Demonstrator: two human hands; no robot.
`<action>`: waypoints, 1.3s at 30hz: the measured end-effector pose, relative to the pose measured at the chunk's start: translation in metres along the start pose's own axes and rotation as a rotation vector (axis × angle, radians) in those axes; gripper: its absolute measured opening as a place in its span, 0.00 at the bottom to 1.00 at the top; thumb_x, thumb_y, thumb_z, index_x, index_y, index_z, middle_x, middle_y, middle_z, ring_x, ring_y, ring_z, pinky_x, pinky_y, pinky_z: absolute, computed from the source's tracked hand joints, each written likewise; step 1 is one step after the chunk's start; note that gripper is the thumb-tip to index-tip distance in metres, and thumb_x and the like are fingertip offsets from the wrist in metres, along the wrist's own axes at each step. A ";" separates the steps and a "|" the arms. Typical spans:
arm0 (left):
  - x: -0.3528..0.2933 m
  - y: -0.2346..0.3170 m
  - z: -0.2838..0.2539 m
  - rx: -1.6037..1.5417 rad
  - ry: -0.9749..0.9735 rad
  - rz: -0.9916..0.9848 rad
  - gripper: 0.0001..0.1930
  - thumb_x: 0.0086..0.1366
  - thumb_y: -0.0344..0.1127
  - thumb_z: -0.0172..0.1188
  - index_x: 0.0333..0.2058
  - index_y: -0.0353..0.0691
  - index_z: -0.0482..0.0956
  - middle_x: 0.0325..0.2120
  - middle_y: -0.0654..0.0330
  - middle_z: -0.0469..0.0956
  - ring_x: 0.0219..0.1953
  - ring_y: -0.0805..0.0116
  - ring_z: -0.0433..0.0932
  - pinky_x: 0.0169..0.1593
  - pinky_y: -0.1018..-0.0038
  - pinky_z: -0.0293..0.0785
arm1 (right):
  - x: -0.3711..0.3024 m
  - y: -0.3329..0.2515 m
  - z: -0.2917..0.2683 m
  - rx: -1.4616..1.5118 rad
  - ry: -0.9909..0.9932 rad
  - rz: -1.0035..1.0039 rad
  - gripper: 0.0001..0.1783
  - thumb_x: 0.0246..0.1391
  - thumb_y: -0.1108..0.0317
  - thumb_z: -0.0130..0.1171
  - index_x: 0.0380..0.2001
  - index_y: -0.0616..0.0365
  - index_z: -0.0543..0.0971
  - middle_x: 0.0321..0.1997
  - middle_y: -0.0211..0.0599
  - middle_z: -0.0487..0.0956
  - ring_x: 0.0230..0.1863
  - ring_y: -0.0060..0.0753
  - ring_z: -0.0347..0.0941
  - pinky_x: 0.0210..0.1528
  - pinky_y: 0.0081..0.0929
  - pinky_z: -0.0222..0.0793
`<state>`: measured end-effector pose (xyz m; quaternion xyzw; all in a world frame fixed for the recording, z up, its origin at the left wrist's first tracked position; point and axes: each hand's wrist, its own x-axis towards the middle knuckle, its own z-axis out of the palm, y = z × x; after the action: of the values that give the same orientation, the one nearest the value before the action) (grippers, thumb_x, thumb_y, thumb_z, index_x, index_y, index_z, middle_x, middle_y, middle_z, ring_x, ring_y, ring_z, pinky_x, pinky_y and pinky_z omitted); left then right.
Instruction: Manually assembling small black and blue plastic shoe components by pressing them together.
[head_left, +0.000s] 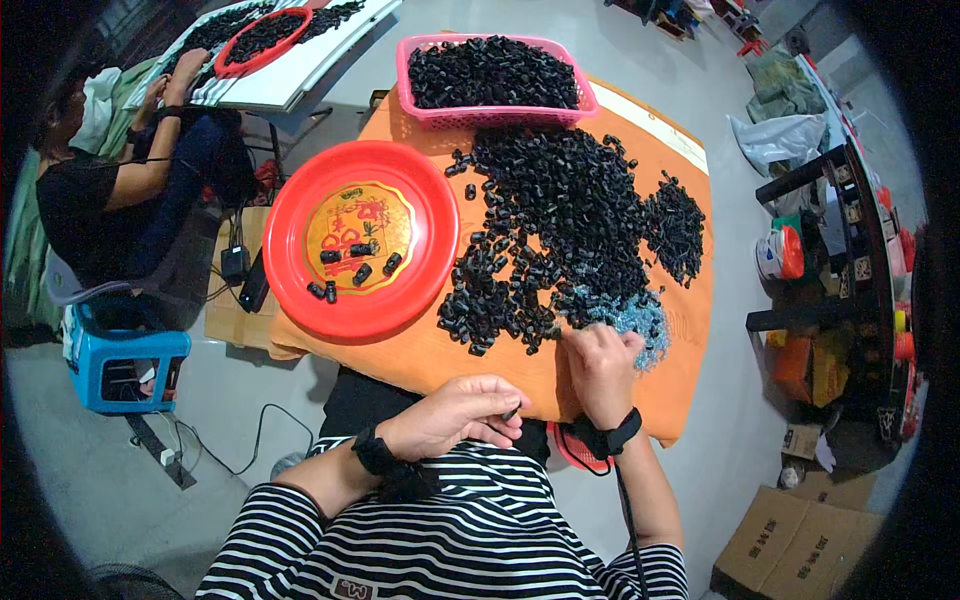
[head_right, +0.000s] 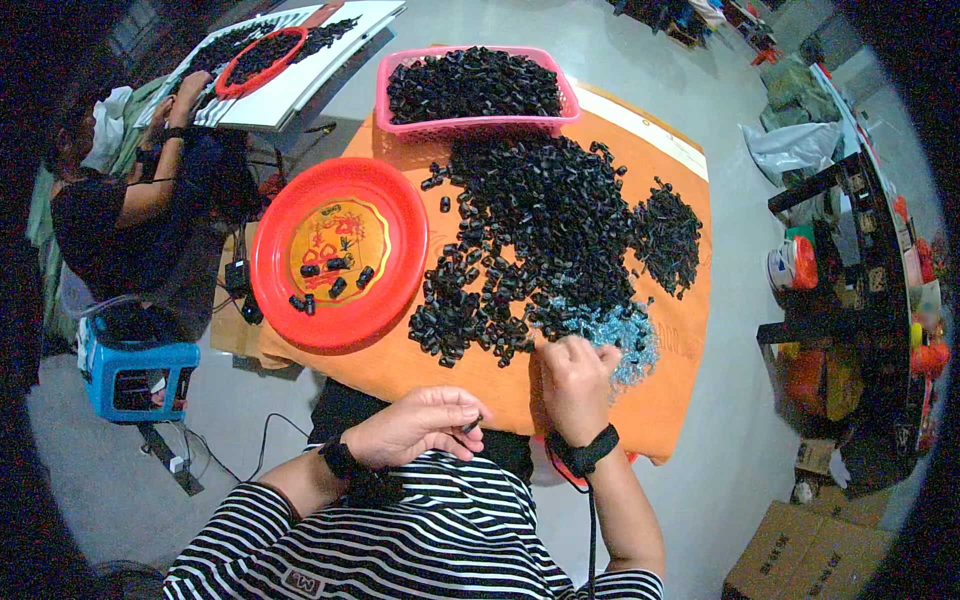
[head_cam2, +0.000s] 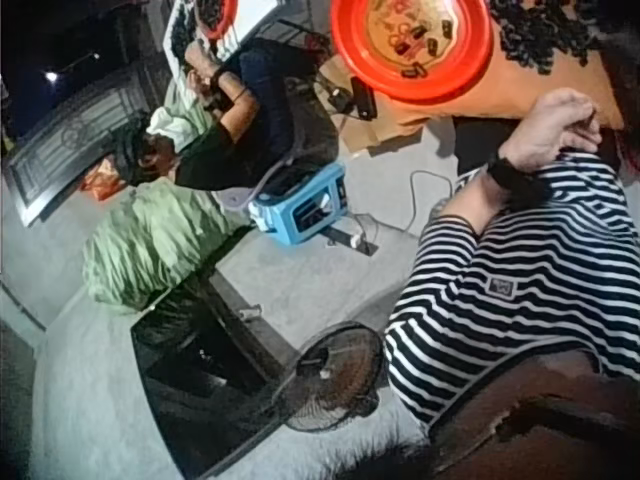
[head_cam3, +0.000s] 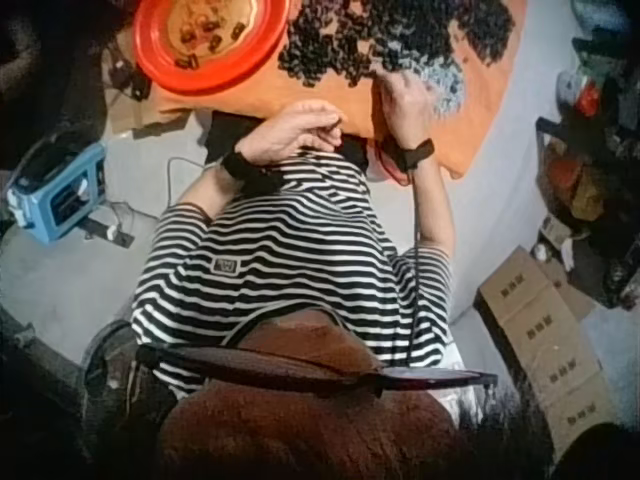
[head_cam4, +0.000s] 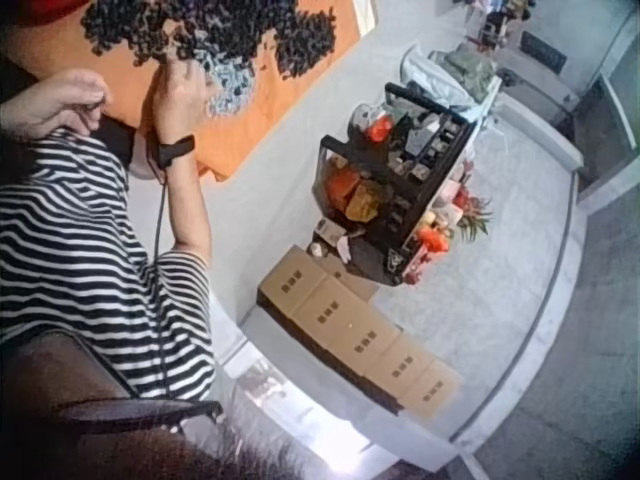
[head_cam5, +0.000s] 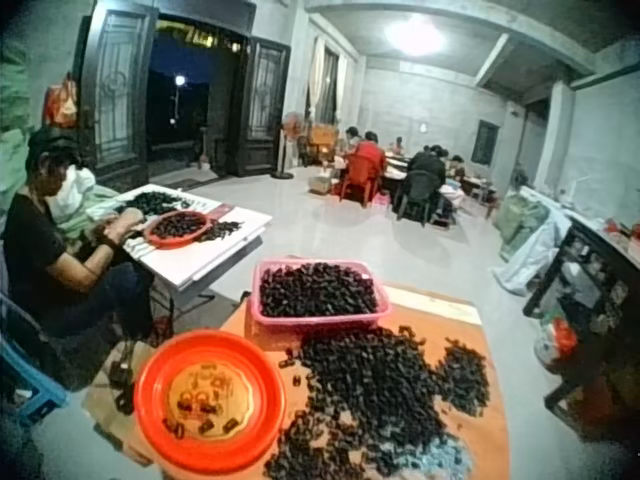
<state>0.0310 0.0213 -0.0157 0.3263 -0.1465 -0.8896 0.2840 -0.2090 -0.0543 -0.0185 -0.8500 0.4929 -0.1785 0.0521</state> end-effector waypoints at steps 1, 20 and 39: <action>-0.001 0.001 -0.001 -0.002 -0.003 -0.001 0.16 0.76 0.39 0.54 0.53 0.33 0.76 0.37 0.59 0.80 0.45 0.70 0.82 0.48 0.71 0.84 | -0.003 0.002 0.002 -0.003 -0.002 0.000 0.11 0.51 0.76 0.64 0.38 0.50 0.84 0.33 0.29 0.80 0.37 0.32 0.74 0.48 0.36 0.54; -0.040 0.082 -0.038 1.470 1.136 0.904 0.12 0.63 0.29 0.62 0.45 0.34 0.79 0.41 0.50 0.79 0.44 0.50 0.77 0.50 0.61 0.73 | -0.002 0.003 0.000 0.032 0.062 0.042 0.06 0.52 0.73 0.64 0.34 0.49 0.81 0.30 0.28 0.77 0.35 0.34 0.74 0.45 0.37 0.54; 0.017 -0.009 0.030 1.364 0.188 0.560 0.12 0.69 0.32 0.59 0.47 0.36 0.82 0.37 0.52 0.82 0.42 0.56 0.80 0.48 0.66 0.76 | -0.014 0.031 -0.012 0.483 0.225 0.203 0.10 0.57 0.76 0.63 0.42 0.55 0.84 0.35 0.35 0.82 0.34 0.32 0.77 0.40 0.32 0.68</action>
<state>-0.0032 0.0202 -0.0063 0.4554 -0.7192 -0.4635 0.2459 -0.2445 -0.0568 -0.0194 -0.7340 0.5214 -0.3778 0.2158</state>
